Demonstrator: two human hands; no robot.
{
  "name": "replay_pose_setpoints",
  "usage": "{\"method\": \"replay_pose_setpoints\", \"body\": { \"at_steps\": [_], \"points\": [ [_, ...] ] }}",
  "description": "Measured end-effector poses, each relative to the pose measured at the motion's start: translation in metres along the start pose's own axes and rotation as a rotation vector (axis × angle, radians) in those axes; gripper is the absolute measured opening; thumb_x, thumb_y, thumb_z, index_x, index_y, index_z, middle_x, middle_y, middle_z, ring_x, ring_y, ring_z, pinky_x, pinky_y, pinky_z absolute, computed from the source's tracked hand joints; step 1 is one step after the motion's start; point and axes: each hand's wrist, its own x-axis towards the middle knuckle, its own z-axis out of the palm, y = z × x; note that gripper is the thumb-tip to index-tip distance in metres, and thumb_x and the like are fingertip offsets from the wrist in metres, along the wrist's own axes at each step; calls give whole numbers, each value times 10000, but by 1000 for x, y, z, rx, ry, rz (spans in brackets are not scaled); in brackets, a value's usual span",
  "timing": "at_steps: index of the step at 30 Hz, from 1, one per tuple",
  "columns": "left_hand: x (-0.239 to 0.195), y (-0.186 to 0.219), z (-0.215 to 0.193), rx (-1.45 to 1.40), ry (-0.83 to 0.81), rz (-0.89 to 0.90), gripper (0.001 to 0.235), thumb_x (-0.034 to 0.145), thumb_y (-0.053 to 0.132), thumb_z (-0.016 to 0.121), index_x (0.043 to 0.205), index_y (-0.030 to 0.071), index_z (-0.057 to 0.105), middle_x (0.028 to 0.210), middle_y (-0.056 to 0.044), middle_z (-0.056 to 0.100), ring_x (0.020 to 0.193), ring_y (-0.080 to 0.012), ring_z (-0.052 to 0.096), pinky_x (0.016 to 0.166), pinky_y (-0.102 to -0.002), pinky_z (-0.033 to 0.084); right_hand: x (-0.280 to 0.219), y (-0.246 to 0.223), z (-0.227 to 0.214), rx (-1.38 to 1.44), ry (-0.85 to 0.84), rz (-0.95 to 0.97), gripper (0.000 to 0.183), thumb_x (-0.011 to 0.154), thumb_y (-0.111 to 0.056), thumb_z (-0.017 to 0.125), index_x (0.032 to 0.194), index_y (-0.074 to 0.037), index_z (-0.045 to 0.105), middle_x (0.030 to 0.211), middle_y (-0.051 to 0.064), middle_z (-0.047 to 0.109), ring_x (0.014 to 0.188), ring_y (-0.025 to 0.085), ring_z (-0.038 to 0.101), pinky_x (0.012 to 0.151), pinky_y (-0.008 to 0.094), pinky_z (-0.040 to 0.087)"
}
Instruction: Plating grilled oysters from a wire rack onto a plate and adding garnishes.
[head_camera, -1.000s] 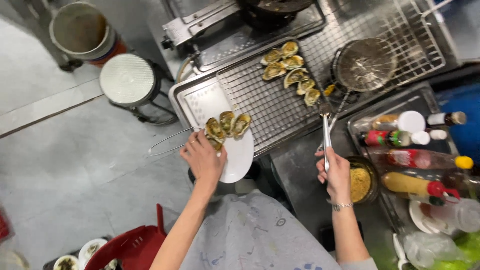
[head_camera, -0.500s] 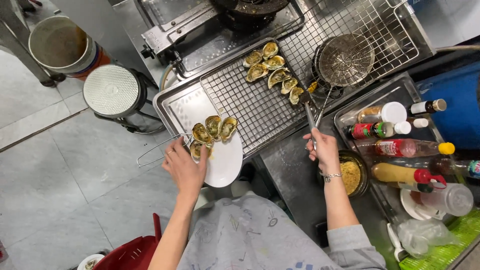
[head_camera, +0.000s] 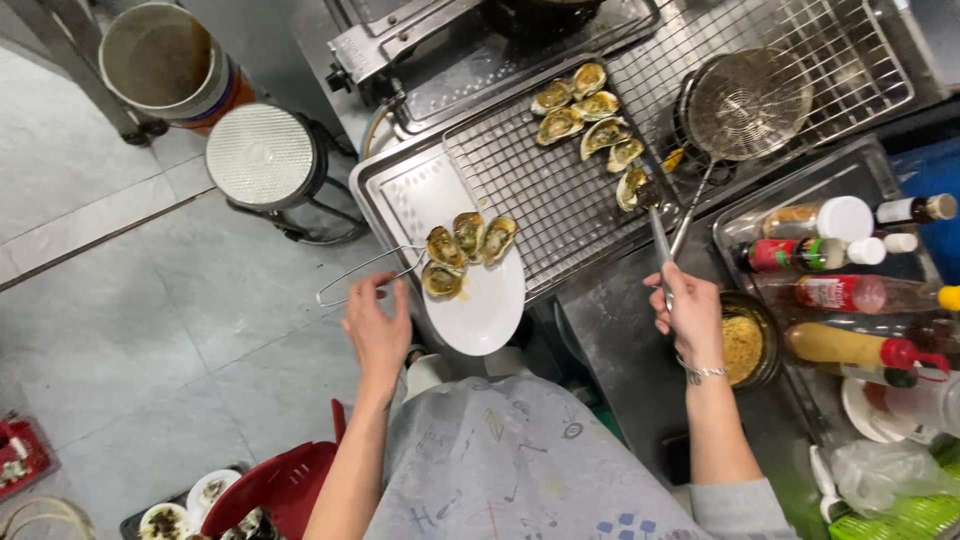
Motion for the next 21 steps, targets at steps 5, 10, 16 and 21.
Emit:
{"method": "replay_pose_setpoints", "body": {
  "at_steps": [5,10,16,21],
  "points": [
    [10,-1,4,-96,-139,17,278,1231,455,771,1322,211,868,1192,-61,841,1122,-343,867,1018,-565,604,-69,-18,18,-82,-38,-35,469,1345,-306,620,1163,75,824,603,139,509,394,158,358,319,347,401],
    [20,12,-5,-109,-195,21,294,1216,488,787,1288,218,878,1141,-56,861,1082,-318,872,1010,-545,626,-139,-18,46,-150,-128,13,470,1322,-293,626,1154,94,833,570,189,549,339,232,429,288,376,421],
    [28,24,-19,-116,-262,36,305,1236,454,745,1308,188,877,1150,-94,854,1082,-347,872,1029,-560,628,-179,12,100,-203,-248,66,438,1282,-303,639,1110,26,873,532,175,604,293,265,529,309,358,437],
    [31,25,-22,-125,-306,36,306,1257,416,719,1323,160,874,1159,-115,848,1072,-355,869,1021,-543,632,-183,30,131,-338,-297,30,465,1275,-338,646,1060,-18,906,524,115,666,360,224,567,389,345,452]
  ]
}}
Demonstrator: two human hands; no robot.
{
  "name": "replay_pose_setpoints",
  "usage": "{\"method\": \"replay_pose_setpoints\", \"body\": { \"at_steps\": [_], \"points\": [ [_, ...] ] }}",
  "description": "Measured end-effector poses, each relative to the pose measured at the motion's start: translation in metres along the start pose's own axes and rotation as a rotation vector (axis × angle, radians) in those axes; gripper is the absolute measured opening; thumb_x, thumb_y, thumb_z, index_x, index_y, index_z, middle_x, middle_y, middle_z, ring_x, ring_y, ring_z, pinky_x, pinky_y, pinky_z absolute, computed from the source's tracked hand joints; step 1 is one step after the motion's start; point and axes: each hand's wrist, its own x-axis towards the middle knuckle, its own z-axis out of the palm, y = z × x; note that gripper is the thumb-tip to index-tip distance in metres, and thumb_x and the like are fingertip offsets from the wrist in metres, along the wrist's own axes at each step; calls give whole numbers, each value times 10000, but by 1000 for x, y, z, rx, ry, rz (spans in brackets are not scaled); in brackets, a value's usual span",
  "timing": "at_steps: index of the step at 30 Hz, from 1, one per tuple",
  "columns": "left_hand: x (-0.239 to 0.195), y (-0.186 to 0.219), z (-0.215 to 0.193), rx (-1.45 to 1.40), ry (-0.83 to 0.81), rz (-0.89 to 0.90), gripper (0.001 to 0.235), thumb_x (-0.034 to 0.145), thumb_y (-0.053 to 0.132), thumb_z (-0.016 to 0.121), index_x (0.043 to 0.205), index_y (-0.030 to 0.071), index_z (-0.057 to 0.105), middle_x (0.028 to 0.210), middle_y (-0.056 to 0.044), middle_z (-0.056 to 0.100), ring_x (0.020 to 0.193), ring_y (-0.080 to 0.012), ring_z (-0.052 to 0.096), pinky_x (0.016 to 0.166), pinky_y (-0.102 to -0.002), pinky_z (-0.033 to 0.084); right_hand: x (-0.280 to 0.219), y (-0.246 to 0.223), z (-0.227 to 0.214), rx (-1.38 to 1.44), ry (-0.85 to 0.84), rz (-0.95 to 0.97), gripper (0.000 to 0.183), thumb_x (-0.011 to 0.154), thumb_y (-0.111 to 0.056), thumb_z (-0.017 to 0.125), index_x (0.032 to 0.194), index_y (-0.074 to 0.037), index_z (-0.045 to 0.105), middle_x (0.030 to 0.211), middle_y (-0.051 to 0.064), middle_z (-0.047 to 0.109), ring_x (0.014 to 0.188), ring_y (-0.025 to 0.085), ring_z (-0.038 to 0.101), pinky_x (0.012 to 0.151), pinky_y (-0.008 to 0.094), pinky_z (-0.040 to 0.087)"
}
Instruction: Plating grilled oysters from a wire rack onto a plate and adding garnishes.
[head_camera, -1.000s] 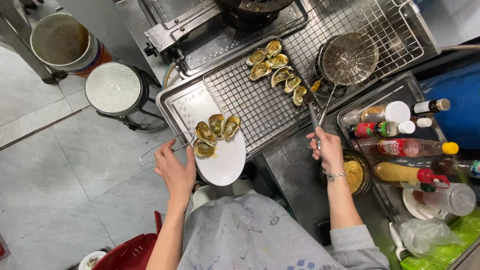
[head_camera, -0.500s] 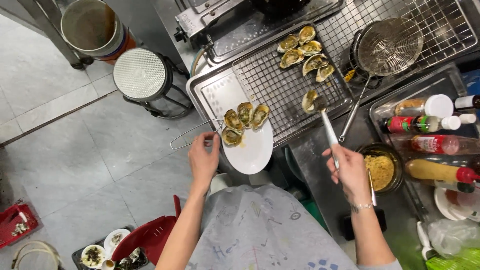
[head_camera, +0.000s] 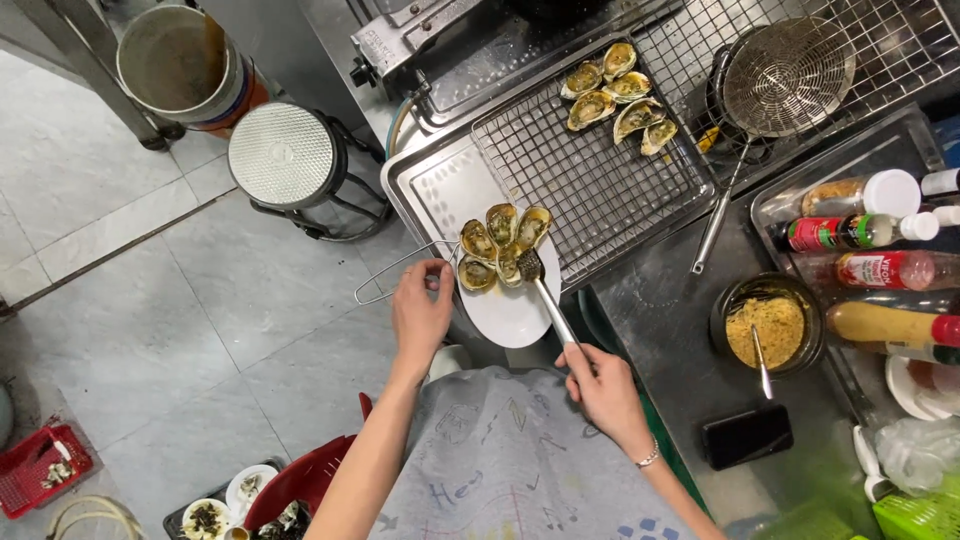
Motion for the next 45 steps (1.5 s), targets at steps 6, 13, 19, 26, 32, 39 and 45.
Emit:
{"method": "replay_pose_setpoints", "body": {
  "at_steps": [6,13,19,26,32,39,45],
  "points": [
    [1,1,3,4,-26,-2,308,1247,421,720,1332,165,868,1164,-123,840,1086,-361,875,1018,-541,643,-11,-14,7,-29,14,-52,480,1279,-344,634,1066,-11,906,529,113,677,446,221,551,492,356,471],
    [-1,11,5,80,41,41,240,1217,389,739,1346,202,816,1241,-28,757,1039,-273,791,938,-503,623,-16,-17,-26,49,54,-5,486,1277,-400,595,1106,-32,863,576,85,637,390,196,502,448,352,428],
    [-3,32,16,149,145,234,192,1182,270,836,1341,171,795,1235,-57,696,1135,-376,817,985,-541,636,61,-6,-98,345,254,-81,452,1320,-329,576,1177,40,795,608,108,520,357,170,441,335,313,391],
    [-17,32,21,84,223,290,206,1152,198,879,1332,130,805,1208,-100,712,1132,-407,820,989,-522,648,172,-15,-157,441,371,-71,489,1320,-383,607,1159,39,796,661,61,517,461,100,381,386,293,394],
    [-34,18,18,63,245,149,186,1184,184,844,1360,142,801,1246,-81,688,1128,-350,806,974,-459,653,208,-12,-176,399,363,-96,490,1310,-381,652,1155,45,837,622,128,556,403,149,398,337,344,411],
    [-40,24,26,74,226,67,164,1209,207,811,1364,155,797,1221,-54,644,992,-308,740,907,-479,642,238,-28,-197,329,315,-118,472,1288,-385,702,1105,19,863,615,123,564,402,133,410,330,327,438],
    [-43,28,21,78,207,36,239,1228,262,733,1407,116,794,1367,-110,674,1245,-279,734,934,-471,623,223,-51,-207,171,203,-88,480,1326,-361,629,1077,-14,848,682,36,580,531,128,463,458,288,374]
  ]
}}
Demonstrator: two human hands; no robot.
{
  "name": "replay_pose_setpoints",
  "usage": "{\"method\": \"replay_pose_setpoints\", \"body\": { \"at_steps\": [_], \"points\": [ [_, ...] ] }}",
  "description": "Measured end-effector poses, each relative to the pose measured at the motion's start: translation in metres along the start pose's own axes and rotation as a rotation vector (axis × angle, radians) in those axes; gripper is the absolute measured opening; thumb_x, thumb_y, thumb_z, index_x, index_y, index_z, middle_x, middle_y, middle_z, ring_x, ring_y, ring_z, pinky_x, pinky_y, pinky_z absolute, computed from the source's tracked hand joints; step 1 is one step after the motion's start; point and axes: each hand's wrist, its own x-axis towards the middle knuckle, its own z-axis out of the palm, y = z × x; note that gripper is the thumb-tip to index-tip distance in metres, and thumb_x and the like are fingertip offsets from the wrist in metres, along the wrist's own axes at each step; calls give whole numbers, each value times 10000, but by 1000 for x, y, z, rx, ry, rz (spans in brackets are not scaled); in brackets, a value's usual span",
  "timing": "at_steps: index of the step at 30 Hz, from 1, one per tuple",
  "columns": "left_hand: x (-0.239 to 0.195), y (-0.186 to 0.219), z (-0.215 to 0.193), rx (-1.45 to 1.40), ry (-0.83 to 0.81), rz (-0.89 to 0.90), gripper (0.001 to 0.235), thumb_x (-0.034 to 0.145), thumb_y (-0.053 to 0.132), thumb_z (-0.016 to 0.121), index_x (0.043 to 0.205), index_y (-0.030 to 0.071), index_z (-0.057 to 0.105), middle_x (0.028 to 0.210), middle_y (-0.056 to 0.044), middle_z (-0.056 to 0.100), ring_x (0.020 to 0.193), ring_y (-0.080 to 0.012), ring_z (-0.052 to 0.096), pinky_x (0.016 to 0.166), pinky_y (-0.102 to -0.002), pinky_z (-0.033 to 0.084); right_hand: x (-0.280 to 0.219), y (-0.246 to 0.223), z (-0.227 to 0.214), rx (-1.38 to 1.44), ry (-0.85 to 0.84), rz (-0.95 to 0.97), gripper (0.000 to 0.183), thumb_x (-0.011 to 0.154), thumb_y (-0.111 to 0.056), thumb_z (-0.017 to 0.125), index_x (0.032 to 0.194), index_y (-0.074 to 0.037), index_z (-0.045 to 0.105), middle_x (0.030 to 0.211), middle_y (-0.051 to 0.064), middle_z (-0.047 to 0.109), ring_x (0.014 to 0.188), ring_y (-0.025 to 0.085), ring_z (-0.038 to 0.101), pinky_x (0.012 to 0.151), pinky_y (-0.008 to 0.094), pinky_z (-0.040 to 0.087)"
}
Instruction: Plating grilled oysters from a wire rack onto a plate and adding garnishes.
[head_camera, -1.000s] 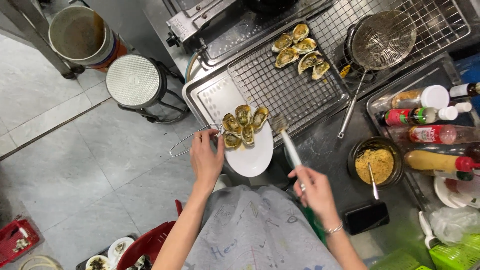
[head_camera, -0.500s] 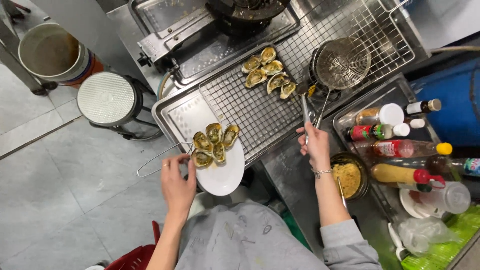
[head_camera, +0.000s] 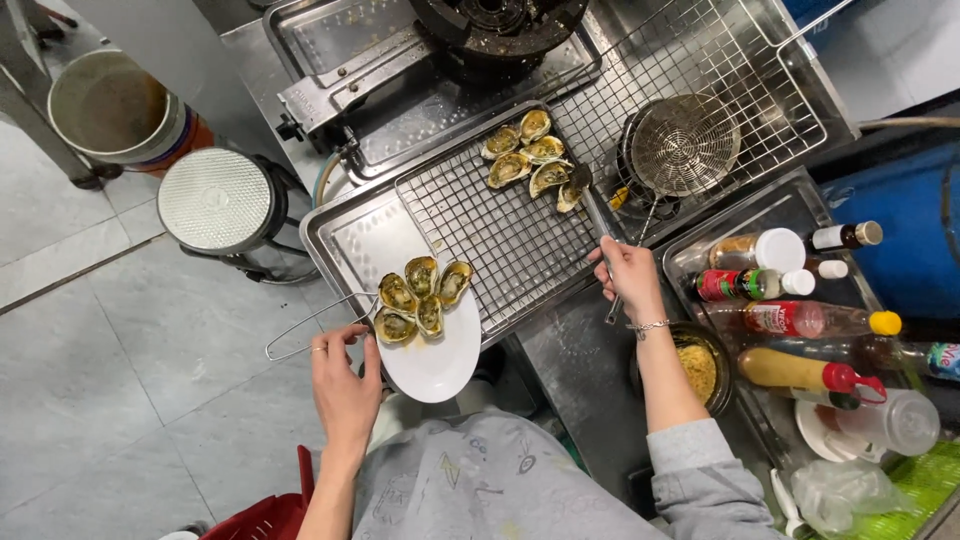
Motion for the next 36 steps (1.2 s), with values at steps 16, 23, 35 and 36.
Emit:
{"method": "replay_pose_setpoints", "body": {
  "at_steps": [16,23,35,36],
  "points": [
    [-2,-4,11,-7,59,71,157,1184,143,814,1339,120,801,1249,-103,678,1128,-385,801,1009,-490,649,-110,-4,-16,-8,-126,-87,383,1324,-241,632,1151,55,803,582,134,515,416,163,366,319,349,424],
    [-3,4,16,-5,70,133,166,1169,165,837,1322,140,778,1215,-79,671,1149,-382,819,1018,-512,656,-167,18,-7,-114,-338,-35,404,1283,-224,654,1049,58,824,512,174,542,268,242,449,298,343,414],
    [-9,12,13,36,21,103,251,1239,269,716,1393,90,800,1300,-86,710,1138,-292,761,880,-493,641,-249,-51,-181,-510,-129,524,444,1185,37,786,1382,180,1156,1196,447,1228,1082,531,1101,1053,546,789],
    [-10,13,13,35,21,97,251,1239,269,716,1393,90,800,1300,-86,710,1138,-292,761,880,-493,641,-226,-20,-219,-516,-131,526,444,1185,37,786,1382,180,1156,1196,447,1228,1082,531,1101,1053,546,789]
  ]
}}
